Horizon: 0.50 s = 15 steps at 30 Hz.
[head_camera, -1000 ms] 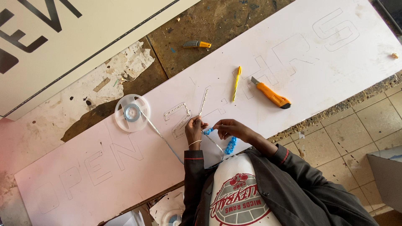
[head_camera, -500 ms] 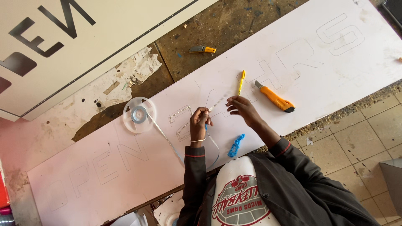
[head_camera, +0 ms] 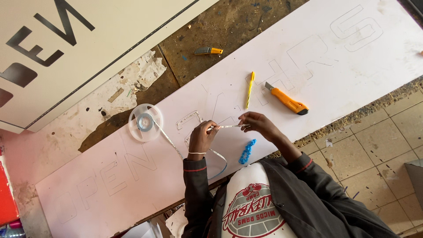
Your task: The person applies a flexible LED light strip along the outlines of letters on a sign board, pressing the strip into place and cutting small sections with their hands.
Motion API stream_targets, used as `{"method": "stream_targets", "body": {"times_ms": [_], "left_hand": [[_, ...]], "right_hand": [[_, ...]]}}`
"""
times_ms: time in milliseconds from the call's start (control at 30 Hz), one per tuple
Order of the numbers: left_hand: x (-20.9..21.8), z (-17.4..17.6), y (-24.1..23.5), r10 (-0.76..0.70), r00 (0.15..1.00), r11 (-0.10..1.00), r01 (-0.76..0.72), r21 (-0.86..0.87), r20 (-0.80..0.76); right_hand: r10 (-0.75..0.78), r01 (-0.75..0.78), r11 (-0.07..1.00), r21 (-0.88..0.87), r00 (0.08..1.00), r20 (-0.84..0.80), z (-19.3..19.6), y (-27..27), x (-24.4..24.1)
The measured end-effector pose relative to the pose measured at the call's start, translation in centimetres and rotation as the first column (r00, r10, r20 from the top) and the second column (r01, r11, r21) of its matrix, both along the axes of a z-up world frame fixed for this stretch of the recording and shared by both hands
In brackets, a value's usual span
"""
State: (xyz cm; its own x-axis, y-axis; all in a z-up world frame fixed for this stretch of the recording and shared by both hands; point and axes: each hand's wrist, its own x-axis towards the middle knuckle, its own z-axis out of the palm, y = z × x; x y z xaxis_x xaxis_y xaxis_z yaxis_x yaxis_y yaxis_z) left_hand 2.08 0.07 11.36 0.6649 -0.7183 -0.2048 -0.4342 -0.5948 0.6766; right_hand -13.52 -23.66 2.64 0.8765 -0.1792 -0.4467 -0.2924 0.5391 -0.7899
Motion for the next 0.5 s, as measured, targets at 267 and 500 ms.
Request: {"method": "stream_targets", "body": {"times_ms": [267, 500], "left_hand": [[4.4, -2.2, -0.5, -0.163, 0.977, 0.963, 0.128, 0.237, 0.135], [8.8, -1.4, -5.5, -0.353, 0.913, 0.921, 0.300, 0.250, 0.203]], "right_hand": [[0.122, -0.137, 0.970, -0.202, 0.989, -0.082, -0.4, 3.4, -1.4], [0.103, -0.110, 0.981, -0.159, 0.993, -0.050, -0.9, 3.5, -0.2]]}}
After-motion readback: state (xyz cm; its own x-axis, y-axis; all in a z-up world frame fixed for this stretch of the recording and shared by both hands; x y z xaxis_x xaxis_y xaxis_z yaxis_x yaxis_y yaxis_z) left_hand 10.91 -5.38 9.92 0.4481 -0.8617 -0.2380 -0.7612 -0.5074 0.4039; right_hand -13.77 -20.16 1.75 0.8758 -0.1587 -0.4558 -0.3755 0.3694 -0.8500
